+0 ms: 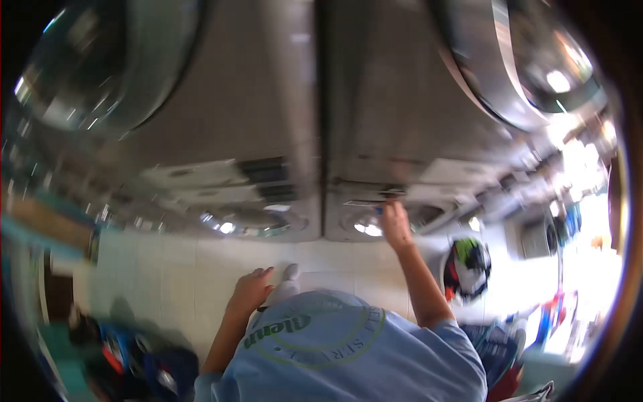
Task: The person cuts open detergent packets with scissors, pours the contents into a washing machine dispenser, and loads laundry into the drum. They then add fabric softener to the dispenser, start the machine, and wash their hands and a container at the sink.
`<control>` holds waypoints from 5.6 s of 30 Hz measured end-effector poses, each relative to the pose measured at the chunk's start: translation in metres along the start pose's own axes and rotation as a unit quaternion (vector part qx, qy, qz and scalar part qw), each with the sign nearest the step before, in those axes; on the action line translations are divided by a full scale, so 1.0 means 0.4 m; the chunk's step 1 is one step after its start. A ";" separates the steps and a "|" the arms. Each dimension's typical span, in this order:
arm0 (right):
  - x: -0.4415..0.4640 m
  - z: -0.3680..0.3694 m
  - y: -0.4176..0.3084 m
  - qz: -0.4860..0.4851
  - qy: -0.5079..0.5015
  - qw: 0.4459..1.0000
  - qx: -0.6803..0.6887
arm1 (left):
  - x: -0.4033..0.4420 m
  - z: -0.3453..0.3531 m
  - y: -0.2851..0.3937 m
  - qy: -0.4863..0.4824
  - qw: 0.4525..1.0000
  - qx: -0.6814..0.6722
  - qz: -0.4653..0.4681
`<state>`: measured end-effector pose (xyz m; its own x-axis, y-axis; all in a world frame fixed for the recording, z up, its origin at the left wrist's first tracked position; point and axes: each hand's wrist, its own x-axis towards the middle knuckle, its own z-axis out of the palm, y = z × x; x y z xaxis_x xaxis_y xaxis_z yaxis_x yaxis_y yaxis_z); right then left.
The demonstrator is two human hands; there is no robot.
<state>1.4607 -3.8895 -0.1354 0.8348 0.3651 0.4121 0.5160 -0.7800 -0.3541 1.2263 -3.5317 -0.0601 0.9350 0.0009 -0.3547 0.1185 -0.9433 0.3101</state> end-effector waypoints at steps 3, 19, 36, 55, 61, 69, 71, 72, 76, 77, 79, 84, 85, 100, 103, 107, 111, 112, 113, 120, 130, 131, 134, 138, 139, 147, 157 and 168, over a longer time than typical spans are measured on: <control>0.063 0.037 -0.010 -0.005 0.002 0.998 -0.059 | -0.101 0.058 -0.066 0.065 0.997 -0.028 -0.014; -0.055 0.336 -1.103 -0.099 -0.295 0.851 0.423 | -0.543 0.099 -0.517 0.072 0.950 -0.193 -0.235; 0.066 0.886 -2.235 0.022 -0.428 0.692 0.581 | -1.261 -0.406 -1.483 0.509 0.732 -0.447 -0.077; 0.298 1.583 -4.161 -0.121 -0.606 0.547 0.565 | -1.842 -1.128 -2.576 0.821 0.467 -0.173 0.279; 0.320 1.748 -4.657 -0.122 -0.580 0.572 0.566 | -2.065 -1.173 -3.106 0.830 0.424 -0.224 0.287; 0.469 2.124 -4.998 0.007 -0.486 0.668 0.564 | -2.238 -1.317 -3.915 0.779 0.413 -0.402 0.248; 0.505 2.247 -5.067 0.031 -0.454 0.694 0.558 | -2.254 -1.329 -4.109 0.767 0.414 -0.428 0.238; 0.515 2.317 -5.112 0.019 -0.440 0.709 0.551 | -2.267 -1.335 -4.207 0.762 0.416 -0.440 0.230; 0.555 2.527 -5.413 0.043 -0.408 0.735 0.539 | -2.356 -1.395 -4.567 0.750 0.422 -0.461 0.216; 0.546 2.556 -5.529 0.084 -0.432 0.712 0.546 | -2.392 -1.420 -4.647 0.749 0.423 -0.463 0.212; 0.576 2.614 -5.768 0.106 -0.502 0.658 0.551 | -2.450 -1.501 -4.777 0.752 0.428 -0.452 0.218; 0.521 2.731 -6.425 0.096 -0.701 0.495 0.505 | -2.664 -1.632 -5.053 0.784 0.404 -0.395 0.258; 0.478 2.758 -6.541 0.090 -0.725 0.473 0.492 | -2.723 -1.619 -5.103 0.791 0.399 -0.383 0.262; 0.276 3.188 -7.678 0.173 -0.768 0.403 0.467 | -3.387 -1.519 -6.325 0.912 0.176 -0.354 0.114; 0.288 3.310 -7.828 0.197 -0.738 0.439 0.474 | -3.370 -1.462 -6.624 0.878 0.170 -0.448 -0.005; 0.330 3.572 -8.085 0.224 -0.683 0.505 0.478 | -3.422 -1.384 -6.944 0.821 0.295 -0.471 -0.129; 0.378 3.918 -8.355 0.220 -0.648 0.565 0.462 | -3.572 -1.331 -7.224 0.773 0.360 -0.459 -0.248; 0.387 3.959 -8.424 0.223 -0.651 0.563 0.458 | -3.605 -1.324 -7.287 0.772 0.358 -0.460 -0.254; 0.388 4.004 -8.491 0.257 -0.556 0.677 0.409 | -3.637 -1.316 -7.355 0.780 0.306 -0.479 -0.262; 0.337 4.485 -8.702 0.077 -0.334 0.937 0.067 | -3.838 -1.290 -7.623 0.774 0.250 -0.455 -0.364; -0.166 4.053 -9.414 -0.207 -0.808 0.539 0.116 | -4.344 -1.080 -8.050 0.609 0.544 -0.390 -0.426; -0.213 4.037 -9.480 -0.212 -0.806 0.532 0.149 | -4.410 -1.095 -8.104 0.602 0.548 -0.400 -0.422; -0.351 3.994 -9.699 -0.227 -0.794 0.507 0.246 | -4.618 -1.178 -8.285 0.516 0.587 -0.412 -0.469; -0.509 3.918 -9.994 -0.287 -0.713 0.512 0.383 | -4.875 -1.213 -8.556 0.448 0.678 -0.329 -0.481; -0.539 3.889 -10.062 -0.295 -0.707 0.508 0.394 | -4.929 -1.219 -8.624 0.481 0.683 -0.316 -0.450; -0.695 3.885 -10.357 -0.333 -0.622 0.596 0.383 | -5.206 -1.369 -9.103 0.511 0.687 -0.177 -0.485; -0.726 4.135 -10.627 -0.074 -0.678 0.583 0.442 | -5.112 -1.458 -9.469 0.548 0.623 -0.041 -0.557; -0.731 4.135 -10.798 -0.056 -0.719 0.565 0.401 | -4.997 -1.487 -9.534 0.652 0.548 -0.214 -0.479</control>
<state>-0.6945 0.2133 -0.1151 -0.2162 0.8746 -0.4341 0.0218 -0.4401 -0.8977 -0.8958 0.2613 -0.0093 -0.2128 0.9267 0.3097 0.5708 -0.1393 0.8092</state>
